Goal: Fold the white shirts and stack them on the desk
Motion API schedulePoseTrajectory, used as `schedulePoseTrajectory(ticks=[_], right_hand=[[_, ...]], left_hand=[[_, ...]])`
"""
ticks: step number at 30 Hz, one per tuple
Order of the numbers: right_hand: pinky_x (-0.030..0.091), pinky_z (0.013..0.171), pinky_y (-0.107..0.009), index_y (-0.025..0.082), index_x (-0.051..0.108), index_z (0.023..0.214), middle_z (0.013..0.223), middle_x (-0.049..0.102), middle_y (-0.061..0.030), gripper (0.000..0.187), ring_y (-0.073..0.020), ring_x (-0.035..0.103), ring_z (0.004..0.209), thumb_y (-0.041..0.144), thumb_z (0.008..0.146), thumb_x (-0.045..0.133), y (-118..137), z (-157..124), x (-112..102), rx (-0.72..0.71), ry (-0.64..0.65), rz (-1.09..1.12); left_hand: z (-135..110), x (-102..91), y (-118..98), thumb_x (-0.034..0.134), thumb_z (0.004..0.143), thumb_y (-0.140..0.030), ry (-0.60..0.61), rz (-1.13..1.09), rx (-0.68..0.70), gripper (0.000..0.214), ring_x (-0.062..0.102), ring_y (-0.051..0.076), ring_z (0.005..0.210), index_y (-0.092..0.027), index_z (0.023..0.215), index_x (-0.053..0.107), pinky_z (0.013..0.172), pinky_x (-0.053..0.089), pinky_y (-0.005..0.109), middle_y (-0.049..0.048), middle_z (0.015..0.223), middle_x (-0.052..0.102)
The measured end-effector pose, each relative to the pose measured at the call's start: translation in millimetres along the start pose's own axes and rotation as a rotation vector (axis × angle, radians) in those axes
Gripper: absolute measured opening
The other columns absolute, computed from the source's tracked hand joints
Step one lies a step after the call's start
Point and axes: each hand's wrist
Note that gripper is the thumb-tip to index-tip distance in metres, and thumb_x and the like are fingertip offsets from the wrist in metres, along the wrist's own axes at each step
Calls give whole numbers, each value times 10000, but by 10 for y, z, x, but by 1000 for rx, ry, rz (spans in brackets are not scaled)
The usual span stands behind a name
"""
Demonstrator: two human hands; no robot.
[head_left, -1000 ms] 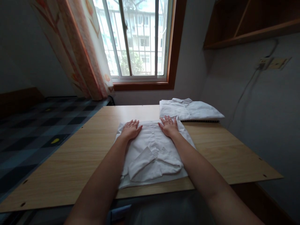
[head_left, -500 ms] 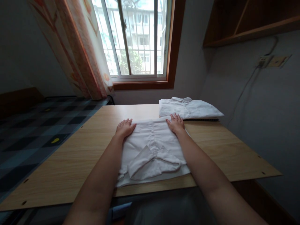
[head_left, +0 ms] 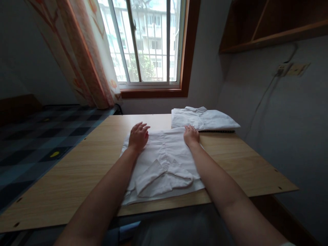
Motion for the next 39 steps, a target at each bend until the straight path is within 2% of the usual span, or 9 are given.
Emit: schedulePoseTrajectory(ticks=[2,5,11,14,18,22,27,32,39], right_hand=[[241,1147,-431,208,536,1402,1508,458,-99,484,-232,382,1395,228,990,281,6,-3,17,2,-11,-5],[241,1146,-429,206,534,1404,1507,458,-102,485,-234,383,1393,233,991,281,12,-9,22,-3,-21,-10],[234,1147,-428,205,524,1412,1511,451,-109,488,-226,369,1402,215,992,275,26,-20,-19,2,4,-10],[234,1144,-430,209,534,1403,1512,451,-103,485,-227,368,1403,217,995,271,32,-26,-25,5,3,4],[239,1139,-433,205,542,1397,1509,455,-106,483,-236,373,1400,212,982,294,32,-29,1,3,-22,12],[234,1145,-442,205,526,1413,1520,440,-106,488,-246,368,1405,250,969,331,28,-13,44,14,-21,18],[197,1165,-462,195,470,1459,1566,363,-117,560,-269,305,1439,443,973,345,49,5,65,28,23,-9],[171,1161,-492,186,399,1501,1586,318,-127,619,-282,254,1457,498,974,309,66,-1,55,34,67,-49],[256,1102,-451,178,539,1381,1439,493,-162,507,-296,406,1321,418,960,392,62,-42,12,4,-24,-37]], left_hand=[[-41,49,-196,360,955,-294,97,-14,99,415,411,238,1365,-197,1255,630,1185,248,406,74,1379,578],[-184,102,-351,326,981,-377,241,1,88,480,406,269,1379,-192,1341,584,1182,232,459,103,1450,522],[-577,-142,-117,281,988,-477,529,39,67,562,211,228,1494,-267,1495,400,1213,118,475,57,1607,270],[-779,-311,15,271,979,-505,536,91,-8,605,173,241,1504,-259,1528,334,1212,98,504,66,1621,212],[-1054,-439,113,288,960,-542,496,159,-67,676,197,260,1496,-168,1519,359,1215,157,452,121,1611,226],[-1348,-509,210,298,947,-581,474,171,-50,708,255,279,1477,-141,1488,418,1197,238,434,146,1583,303],[-1672,-613,324,290,964,-570,404,153,47,662,305,296,1456,-180,1475,444,1177,268,478,137,1574,331],[-1757,-718,331,258,978,-574,436,129,70,625,291,294,1462,-258,1494,413,1163,282,479,108,1591,307],[-1671,-816,202,301,976,-550,533,151,18,614,269,294,1471,-243,1498,405,1179,241,481,130,1590,299]])
Point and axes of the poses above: each hand's wrist, its own z-axis towards the middle knuckle, its own x-axis out of the palm, y = z × x
